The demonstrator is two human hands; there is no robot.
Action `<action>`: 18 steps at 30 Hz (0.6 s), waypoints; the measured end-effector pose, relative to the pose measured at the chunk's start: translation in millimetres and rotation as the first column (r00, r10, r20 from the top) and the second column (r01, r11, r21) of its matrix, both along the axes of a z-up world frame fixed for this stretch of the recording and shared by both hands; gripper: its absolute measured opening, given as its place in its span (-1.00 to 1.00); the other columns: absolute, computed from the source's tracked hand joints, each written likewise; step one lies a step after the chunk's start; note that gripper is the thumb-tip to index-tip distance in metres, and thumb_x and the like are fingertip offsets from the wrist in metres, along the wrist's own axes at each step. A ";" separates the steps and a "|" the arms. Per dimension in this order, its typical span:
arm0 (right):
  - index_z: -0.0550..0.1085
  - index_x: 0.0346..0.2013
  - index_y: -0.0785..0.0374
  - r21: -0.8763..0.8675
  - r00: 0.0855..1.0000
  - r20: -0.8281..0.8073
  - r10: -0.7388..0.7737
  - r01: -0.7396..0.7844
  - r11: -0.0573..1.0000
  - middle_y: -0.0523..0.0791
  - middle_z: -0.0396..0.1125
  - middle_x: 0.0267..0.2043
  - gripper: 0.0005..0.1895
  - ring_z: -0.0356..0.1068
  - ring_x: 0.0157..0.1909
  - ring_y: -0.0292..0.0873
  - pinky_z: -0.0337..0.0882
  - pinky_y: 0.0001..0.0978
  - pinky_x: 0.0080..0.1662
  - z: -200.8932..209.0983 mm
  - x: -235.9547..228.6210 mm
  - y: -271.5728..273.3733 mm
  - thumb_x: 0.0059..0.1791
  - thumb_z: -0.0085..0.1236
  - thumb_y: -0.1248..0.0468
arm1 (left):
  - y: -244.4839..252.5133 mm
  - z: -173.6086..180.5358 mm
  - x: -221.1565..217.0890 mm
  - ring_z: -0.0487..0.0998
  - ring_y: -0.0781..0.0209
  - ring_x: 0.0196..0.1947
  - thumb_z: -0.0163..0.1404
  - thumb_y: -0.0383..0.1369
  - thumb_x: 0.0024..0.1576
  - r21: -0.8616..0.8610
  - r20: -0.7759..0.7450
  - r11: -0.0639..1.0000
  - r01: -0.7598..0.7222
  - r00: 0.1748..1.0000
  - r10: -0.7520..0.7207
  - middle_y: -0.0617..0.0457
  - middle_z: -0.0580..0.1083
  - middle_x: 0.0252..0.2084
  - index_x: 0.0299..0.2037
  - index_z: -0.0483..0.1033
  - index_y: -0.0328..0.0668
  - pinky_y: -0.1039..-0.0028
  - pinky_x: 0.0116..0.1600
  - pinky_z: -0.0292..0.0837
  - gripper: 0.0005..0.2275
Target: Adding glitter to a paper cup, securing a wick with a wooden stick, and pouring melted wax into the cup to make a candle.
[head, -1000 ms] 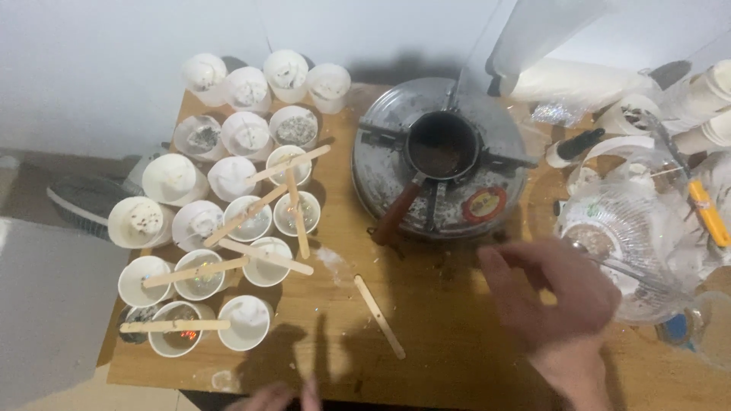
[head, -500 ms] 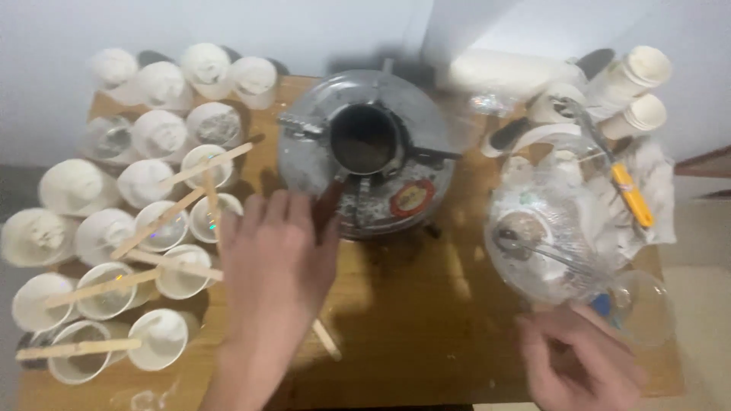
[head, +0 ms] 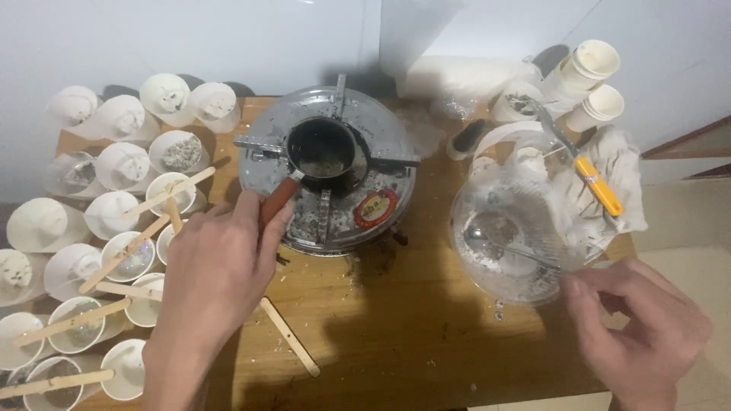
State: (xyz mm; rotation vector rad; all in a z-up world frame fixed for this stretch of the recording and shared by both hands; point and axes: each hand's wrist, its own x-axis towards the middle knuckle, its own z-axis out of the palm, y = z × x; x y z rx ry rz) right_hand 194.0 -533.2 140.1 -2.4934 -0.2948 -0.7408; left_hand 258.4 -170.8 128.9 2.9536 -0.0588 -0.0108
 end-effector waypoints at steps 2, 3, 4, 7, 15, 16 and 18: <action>0.53 -0.38 0.32 -0.062 0.995 -0.088 -0.055 0.050 0.997 -0.09 0.28 -0.50 -0.87 0.09 -0.49 -0.18 0.13 -0.37 -0.27 -4.5 0.6 -8.2 0.06 0.26 0.47 | -0.5 2.3 1.4 0.55 -0.23 -0.45 -0.23 -0.05 0.41 -0.053 -0.008 0.999 -0.007 1.000 0.007 -0.11 0.53 -0.46 -0.26 0.39 -0.13 -0.01 -0.39 0.45 -0.64; 0.53 -0.38 0.32 -0.060 0.994 -0.088 -0.059 0.054 0.997 -0.09 0.28 -0.50 -0.87 0.09 -0.49 -0.18 0.13 -0.37 -0.27 -6.0 3.7 -13.9 0.06 0.26 0.47 | -0.1 3.7 -0.9 0.55 -0.23 -0.45 -0.23 -0.05 0.41 -0.051 -0.009 0.999 -0.003 1.000 0.003 -0.11 0.53 -0.46 -0.26 0.39 -0.13 -0.01 -0.39 0.45 -0.64; 0.55 -0.29 0.32 -0.175 0.996 -0.073 -0.041 0.028 0.984 -0.10 0.37 -0.36 -0.92 0.14 -0.40 -0.13 0.19 -0.31 -0.18 -7.7 7.0 -19.8 0.05 0.32 0.40 | 0.1 5.0 -2.8 0.52 -0.21 -0.47 -0.21 -0.07 0.41 -0.052 0.029 0.999 0.001 1.000 0.000 -0.10 0.50 -0.48 -0.31 0.37 -0.15 0.01 -0.40 0.41 -0.64; 0.59 -0.12 0.24 -0.367 0.995 -0.097 0.030 -0.064 0.928 -0.07 0.42 -0.09 -0.83 0.22 -0.19 -0.01 0.29 -0.20 -0.02 -15.2 24.5 -40.3 0.02 0.34 0.28 | 0.1 11.5 -13.3 0.47 -0.15 -0.51 -0.17 -0.13 0.41 -0.069 0.102 0.997 0.023 0.995 -0.016 -0.07 0.48 -0.50 -0.33 0.37 -0.18 0.05 -0.41 0.38 -0.66; 0.61 -0.21 0.14 -0.650 0.917 -0.399 -0.021 -0.266 0.712 -0.13 0.44 -0.15 -0.72 0.31 -0.18 0.04 0.41 -0.07 -0.18 -9.4 61.4 -50.4 -0.07 0.24 0.04 | -4.5 12.1 -55.3 0.41 -0.22 -0.43 -0.03 -0.18 0.37 0.023 0.306 0.999 0.038 0.951 -0.043 -0.03 0.40 -0.44 -0.31 0.42 -0.14 0.07 -0.28 0.31 -0.74; 0.60 -0.29 0.10 -0.690 0.923 -0.386 0.003 -0.290 0.663 -0.16 0.46 -0.18 -0.70 0.35 -0.18 -0.01 0.40 -0.15 -0.07 -11.1 62.0 -57.2 -0.05 0.19 -0.04 | -8.7 12.8 -61.3 0.38 -0.17 -0.47 -0.04 -0.22 0.35 -0.044 0.313 0.998 0.049 0.949 -0.032 -0.03 0.39 -0.44 -0.29 0.44 -0.17 0.09 -0.30 0.27 -0.77; 0.59 -0.36 0.06 -0.733 0.933 -0.358 0.026 -0.298 0.612 -0.18 0.48 -0.22 -0.66 0.39 -0.17 -0.07 0.39 -0.22 0.04 -13.7 63.9 -71.7 -0.03 0.15 -0.12 | -14.9 10.5 -66.8 0.34 -0.13 -0.52 -0.04 -0.26 0.34 -0.111 0.337 0.992 0.063 0.941 -0.023 -0.03 0.37 -0.45 -0.26 0.45 -0.19 0.10 -0.31 0.24 -0.80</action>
